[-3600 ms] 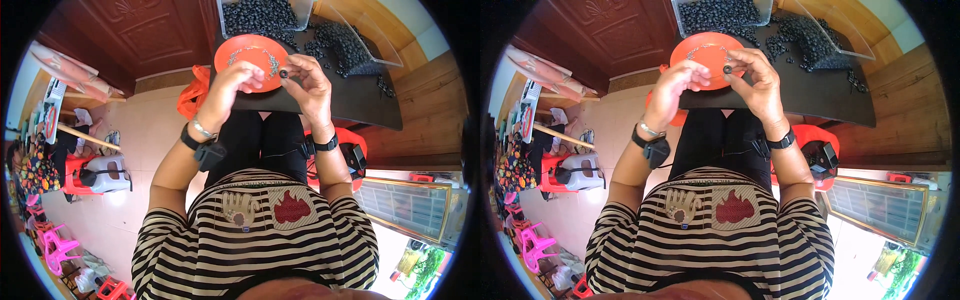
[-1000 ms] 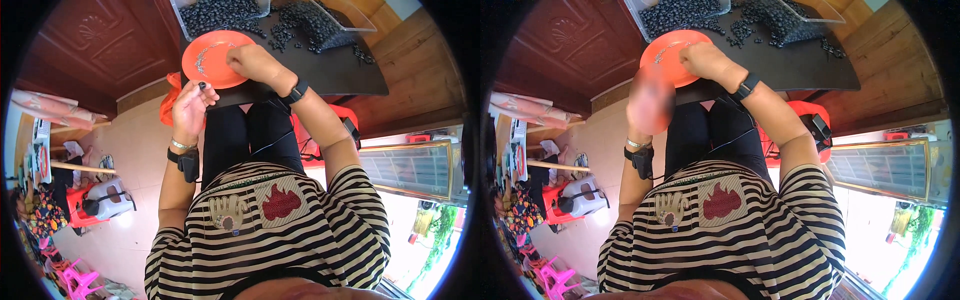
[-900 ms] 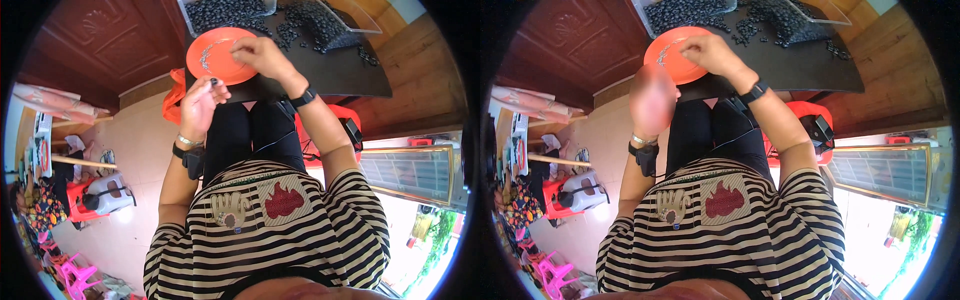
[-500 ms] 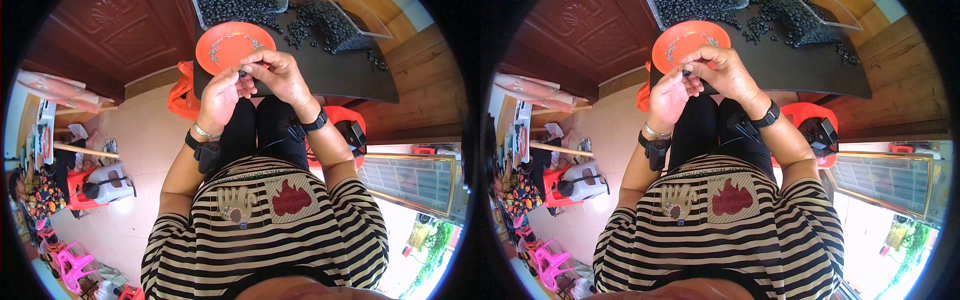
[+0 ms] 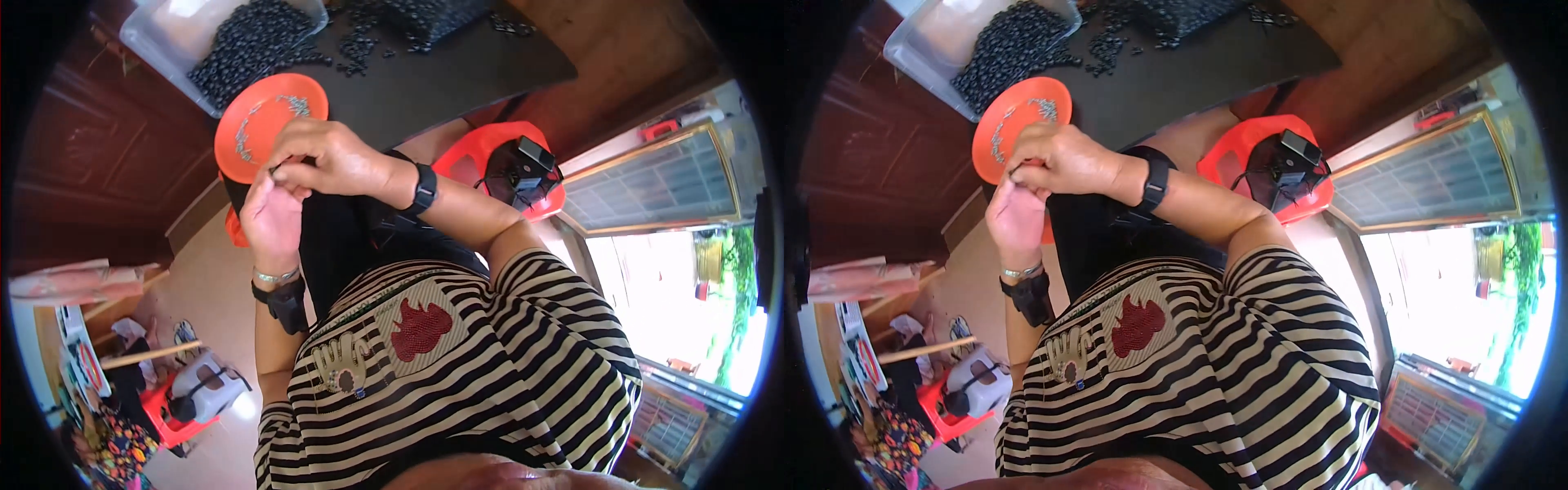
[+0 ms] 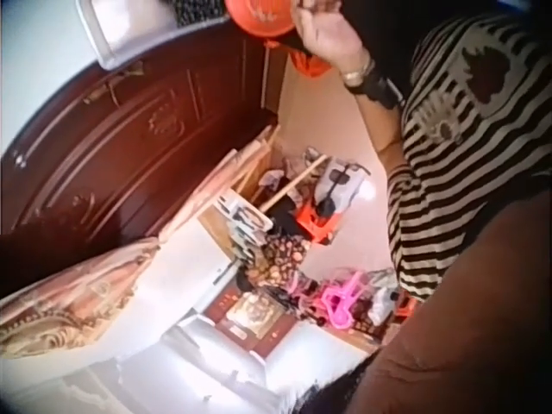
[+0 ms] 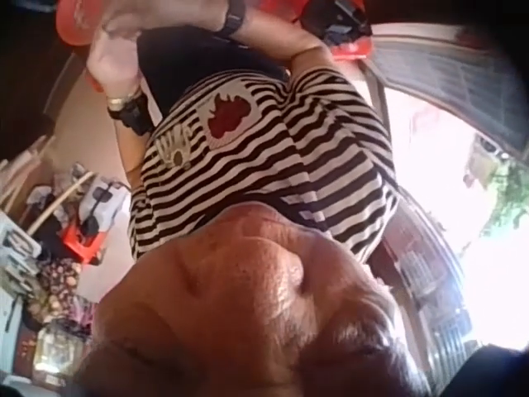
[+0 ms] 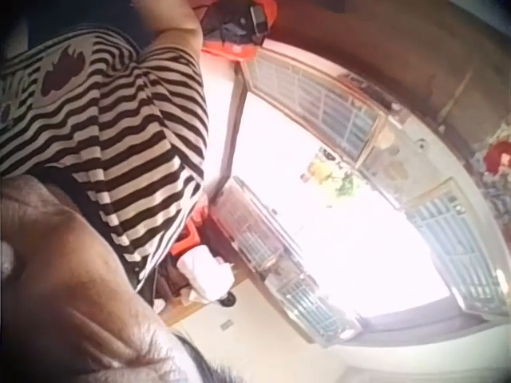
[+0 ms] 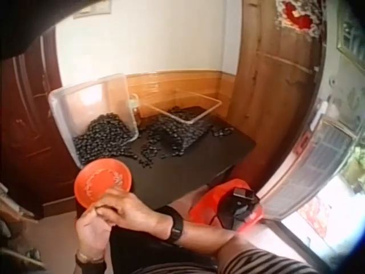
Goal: Sorting small black electronic or plastic components from a bin into a tray.
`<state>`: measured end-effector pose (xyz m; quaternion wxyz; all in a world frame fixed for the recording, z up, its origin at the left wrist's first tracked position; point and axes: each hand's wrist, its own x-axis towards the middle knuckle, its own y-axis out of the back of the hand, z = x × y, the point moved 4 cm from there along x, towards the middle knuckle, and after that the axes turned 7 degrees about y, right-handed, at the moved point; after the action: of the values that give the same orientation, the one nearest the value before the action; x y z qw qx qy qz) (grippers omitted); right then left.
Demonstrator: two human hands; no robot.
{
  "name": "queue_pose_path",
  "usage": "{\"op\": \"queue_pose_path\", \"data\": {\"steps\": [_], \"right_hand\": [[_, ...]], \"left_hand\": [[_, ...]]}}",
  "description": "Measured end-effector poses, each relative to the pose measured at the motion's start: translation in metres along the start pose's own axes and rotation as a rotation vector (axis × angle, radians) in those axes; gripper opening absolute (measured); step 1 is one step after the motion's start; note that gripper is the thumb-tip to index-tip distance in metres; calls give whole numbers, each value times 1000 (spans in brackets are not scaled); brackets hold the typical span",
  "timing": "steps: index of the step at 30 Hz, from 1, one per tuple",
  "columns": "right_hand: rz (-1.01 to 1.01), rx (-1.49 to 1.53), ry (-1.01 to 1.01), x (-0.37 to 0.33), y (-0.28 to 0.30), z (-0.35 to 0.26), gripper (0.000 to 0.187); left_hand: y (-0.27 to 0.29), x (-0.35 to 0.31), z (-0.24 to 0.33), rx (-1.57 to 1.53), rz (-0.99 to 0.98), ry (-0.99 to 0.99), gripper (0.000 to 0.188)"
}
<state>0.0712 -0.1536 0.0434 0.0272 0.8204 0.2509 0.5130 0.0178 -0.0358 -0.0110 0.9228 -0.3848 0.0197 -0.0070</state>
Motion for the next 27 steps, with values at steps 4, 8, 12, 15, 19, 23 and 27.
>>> {"op": "queue_pose_path", "data": {"steps": [4, 8, 12, 15, 19, 23, 27], "right_hand": [[-10, -14, -18, 0, 3, -1, 14], [-67, -49, 40, 2, 5, -1, 13], [-66, -192, 83, 16, 32, 18, 9], [-17, -355, -188, 26, 77, 55, 13], [-123, -580, -438, 26, 131, 113, 17], [-231, -523, -533, 17, 143, 151, 17], [-387, -450, -530, 15, 125, 161, 21]], "left_hand": [[0, 2, 2, 72, 5, -6, 35], [8, 5, 5, 112, -71, -20, 32], [16, 9, 12, 173, -96, -11, 25], [27, 10, 12, 182, -146, -24, 22], [23, 11, 12, 174, -138, -54, 24], [17, 17, 11, 192, -108, -41, 22], [13, 28, 12, 205, -119, -33, 21]]}}
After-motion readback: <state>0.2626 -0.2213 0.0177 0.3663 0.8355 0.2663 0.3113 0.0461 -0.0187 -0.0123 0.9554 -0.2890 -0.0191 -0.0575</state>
